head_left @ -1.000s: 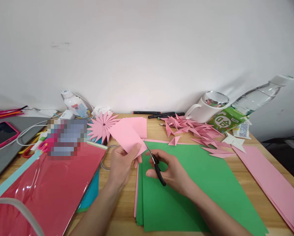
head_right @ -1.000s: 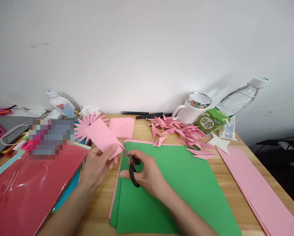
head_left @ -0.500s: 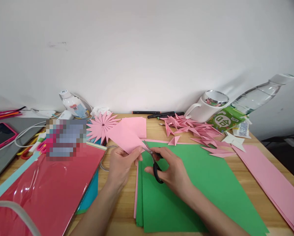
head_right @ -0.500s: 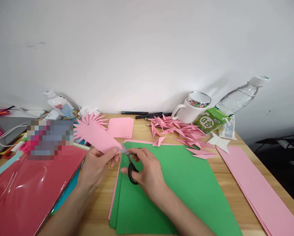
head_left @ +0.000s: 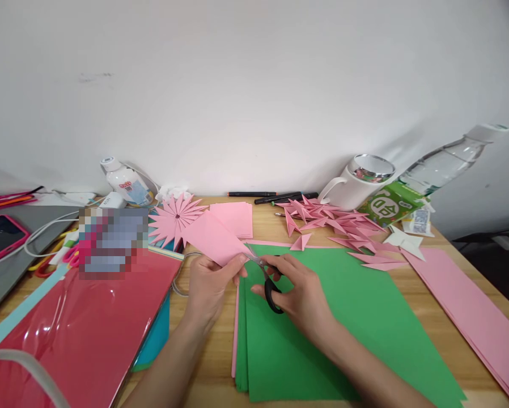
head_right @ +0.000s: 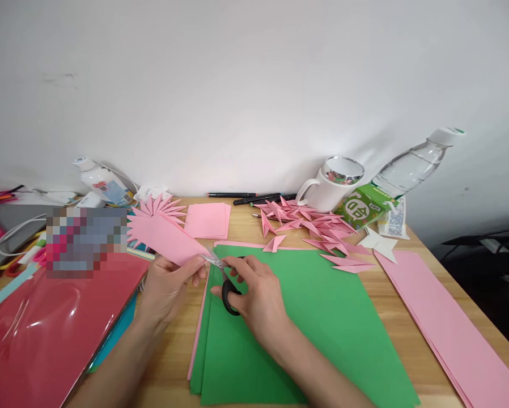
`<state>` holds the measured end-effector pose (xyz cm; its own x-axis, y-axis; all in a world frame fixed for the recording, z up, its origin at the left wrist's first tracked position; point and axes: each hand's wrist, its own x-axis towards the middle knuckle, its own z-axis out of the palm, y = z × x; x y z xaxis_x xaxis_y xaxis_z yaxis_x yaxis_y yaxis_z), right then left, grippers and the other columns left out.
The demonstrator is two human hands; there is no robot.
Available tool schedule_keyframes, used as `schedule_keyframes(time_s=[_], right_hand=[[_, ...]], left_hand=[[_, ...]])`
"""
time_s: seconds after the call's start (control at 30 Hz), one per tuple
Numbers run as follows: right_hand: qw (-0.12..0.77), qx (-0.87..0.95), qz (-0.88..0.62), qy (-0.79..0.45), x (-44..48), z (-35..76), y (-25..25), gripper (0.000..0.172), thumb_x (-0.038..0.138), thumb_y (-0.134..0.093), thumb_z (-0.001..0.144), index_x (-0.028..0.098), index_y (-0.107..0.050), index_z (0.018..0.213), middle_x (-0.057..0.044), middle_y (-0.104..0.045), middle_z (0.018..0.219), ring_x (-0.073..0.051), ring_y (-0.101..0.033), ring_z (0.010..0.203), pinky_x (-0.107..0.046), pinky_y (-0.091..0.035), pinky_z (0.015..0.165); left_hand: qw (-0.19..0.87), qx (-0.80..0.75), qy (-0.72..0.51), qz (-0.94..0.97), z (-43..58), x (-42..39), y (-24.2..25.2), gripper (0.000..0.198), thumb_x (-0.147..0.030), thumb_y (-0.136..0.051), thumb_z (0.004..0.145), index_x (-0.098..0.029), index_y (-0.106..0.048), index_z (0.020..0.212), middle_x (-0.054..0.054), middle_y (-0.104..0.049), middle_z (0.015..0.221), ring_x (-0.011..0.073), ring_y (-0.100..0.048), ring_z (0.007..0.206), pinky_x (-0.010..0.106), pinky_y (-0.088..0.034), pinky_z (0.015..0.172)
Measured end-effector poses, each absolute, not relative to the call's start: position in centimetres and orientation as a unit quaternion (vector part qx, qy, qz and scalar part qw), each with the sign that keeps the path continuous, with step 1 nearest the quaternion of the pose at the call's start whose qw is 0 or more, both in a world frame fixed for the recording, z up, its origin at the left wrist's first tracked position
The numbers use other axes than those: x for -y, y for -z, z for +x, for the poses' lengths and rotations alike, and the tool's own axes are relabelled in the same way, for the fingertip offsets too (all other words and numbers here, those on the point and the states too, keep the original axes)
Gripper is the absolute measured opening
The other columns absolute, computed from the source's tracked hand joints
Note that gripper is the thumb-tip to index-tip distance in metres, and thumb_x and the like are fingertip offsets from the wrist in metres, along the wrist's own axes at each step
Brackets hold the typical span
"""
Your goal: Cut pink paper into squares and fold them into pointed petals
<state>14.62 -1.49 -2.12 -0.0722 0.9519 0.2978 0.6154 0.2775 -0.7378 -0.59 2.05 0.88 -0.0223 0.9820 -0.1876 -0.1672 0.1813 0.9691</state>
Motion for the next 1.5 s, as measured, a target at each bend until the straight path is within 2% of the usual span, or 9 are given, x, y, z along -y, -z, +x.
schedule_keyframes(time_s=[0.43,0.83,1.5], right_hand=[[0.388,0.703,-0.559,-0.207,1.4,14.8,2.6,0.034,0.031,-0.072,0.073,0.023,-0.067,0.106,-0.001,-0.058,0.071,-0.016,-0.055,0.062,-0.027,-0.044,0.059],[0.402,0.709,-0.542,-0.205,1.4,14.9,2.9,0.032,0.028,-0.066,0.079,0.022,-0.067,0.11,-0.001,-0.055,0.069,-0.014,-0.052,0.058,-0.024,-0.041,0.054],[0.366,0.724,-0.564,-0.154,1.4,15.2,3.2,0.027,0.033,-0.061,0.082,0.019,-0.071,0.103,-0.002,-0.055,0.062,-0.013,-0.047,0.052,-0.023,-0.035,0.049]], left_hand=[[0.592,-0.502,-0.515,0.365,-0.4,-2.2,-1.2,0.012,-0.02,-0.073,0.054,-0.012,-0.064,0.052,0.003,-0.063,0.049,0.0089,-0.051,0.042,0.019,-0.036,0.041],[0.601,-0.491,-0.523,0.352,-0.3,-2.2,-1.0,0.014,-0.022,-0.077,0.052,-0.012,-0.069,0.059,0.005,-0.068,0.057,0.0133,-0.06,0.049,0.021,-0.047,0.044],[0.625,-0.464,-0.527,0.342,-0.5,-2.3,-0.8,0.01,-0.017,-0.078,0.056,-0.013,-0.071,0.063,0.004,-0.069,0.061,0.0149,-0.065,0.056,0.018,-0.048,0.044]])
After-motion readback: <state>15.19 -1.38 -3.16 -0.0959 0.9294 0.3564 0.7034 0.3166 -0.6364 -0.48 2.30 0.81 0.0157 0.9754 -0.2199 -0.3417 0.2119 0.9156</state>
